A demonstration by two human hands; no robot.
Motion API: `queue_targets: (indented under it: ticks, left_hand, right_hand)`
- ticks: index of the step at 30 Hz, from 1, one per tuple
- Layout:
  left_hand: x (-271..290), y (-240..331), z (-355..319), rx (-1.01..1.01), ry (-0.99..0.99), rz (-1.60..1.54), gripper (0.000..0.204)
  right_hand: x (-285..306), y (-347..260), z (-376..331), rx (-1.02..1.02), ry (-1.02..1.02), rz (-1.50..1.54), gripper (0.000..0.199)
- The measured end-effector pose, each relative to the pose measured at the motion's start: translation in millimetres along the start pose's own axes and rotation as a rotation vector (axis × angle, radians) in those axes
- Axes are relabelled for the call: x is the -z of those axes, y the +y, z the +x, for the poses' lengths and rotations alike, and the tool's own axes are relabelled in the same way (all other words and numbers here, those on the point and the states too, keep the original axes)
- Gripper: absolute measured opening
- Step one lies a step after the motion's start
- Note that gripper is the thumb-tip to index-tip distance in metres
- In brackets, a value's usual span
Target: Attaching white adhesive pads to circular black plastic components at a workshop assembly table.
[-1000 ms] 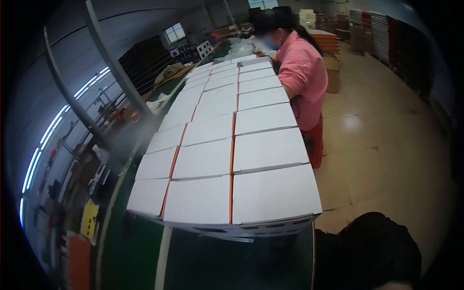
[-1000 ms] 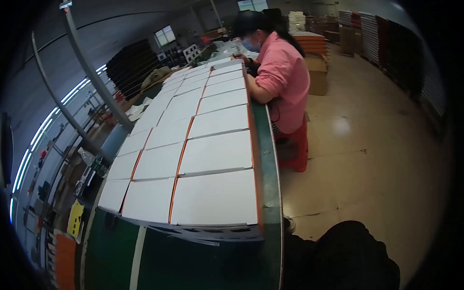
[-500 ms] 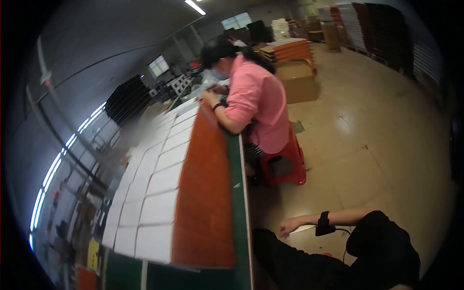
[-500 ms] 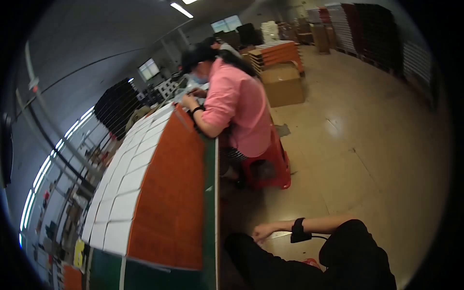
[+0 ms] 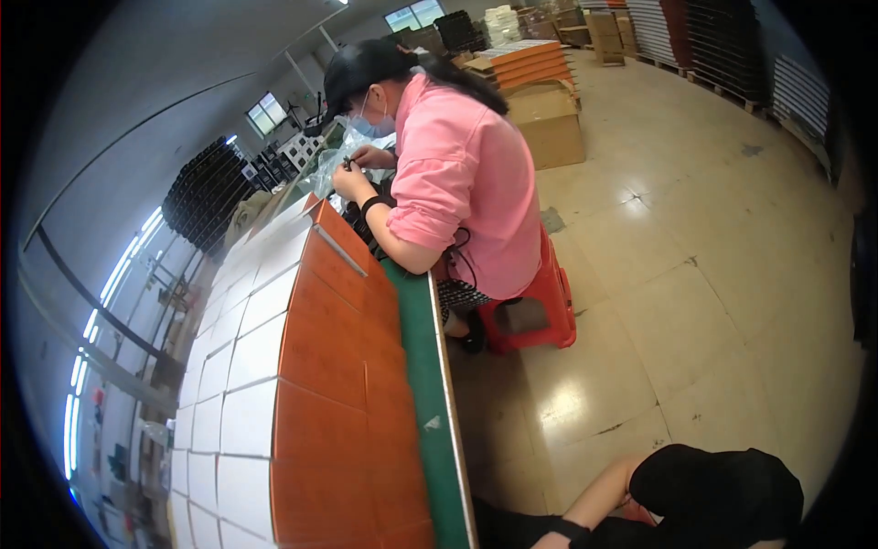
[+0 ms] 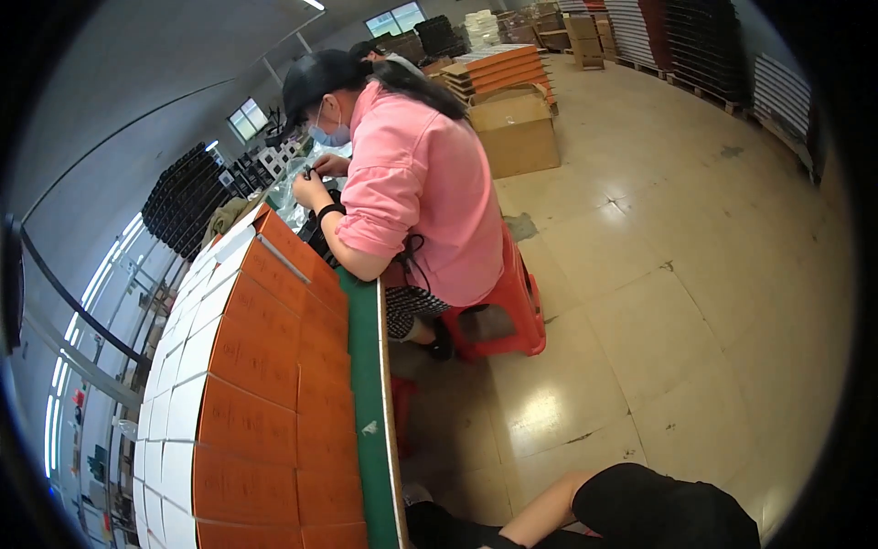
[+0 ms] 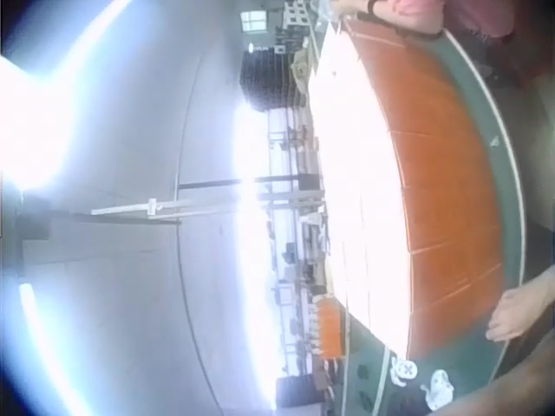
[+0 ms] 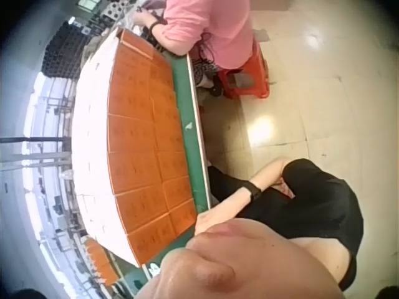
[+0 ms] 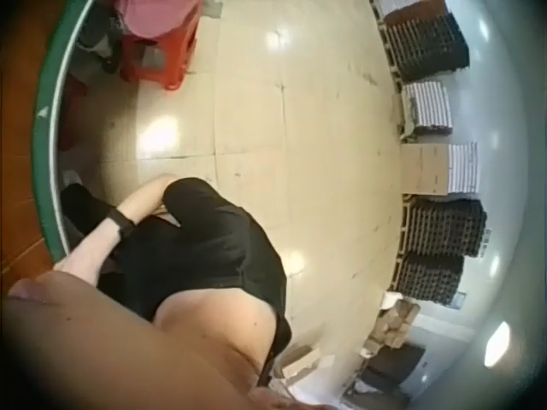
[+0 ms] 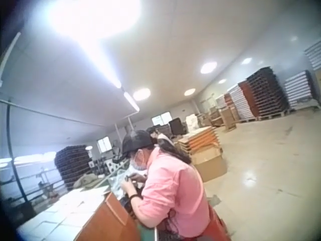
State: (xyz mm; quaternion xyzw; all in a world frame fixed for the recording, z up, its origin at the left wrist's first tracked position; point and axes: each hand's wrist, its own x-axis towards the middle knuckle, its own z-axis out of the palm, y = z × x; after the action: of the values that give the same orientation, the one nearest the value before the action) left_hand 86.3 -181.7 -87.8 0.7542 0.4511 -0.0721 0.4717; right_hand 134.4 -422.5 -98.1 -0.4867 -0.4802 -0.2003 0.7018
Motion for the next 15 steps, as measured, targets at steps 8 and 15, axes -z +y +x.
queue_targets:
  ticks: [8, 15]
  left_hand:
    - [-37.1, 30.6, 10.9, 0.177, -0.006, 0.037, 0.035]
    - [-37.3, 37.7, 12.9, 0.301, -0.009, 0.076, 0.034]
  right_hand:
    - [25.1, 3.1, 9.3, -0.26, -0.128, 0.04, 0.023]
    - [20.1, -17.2, 22.0, -0.485, -0.25, 0.07, 0.024]
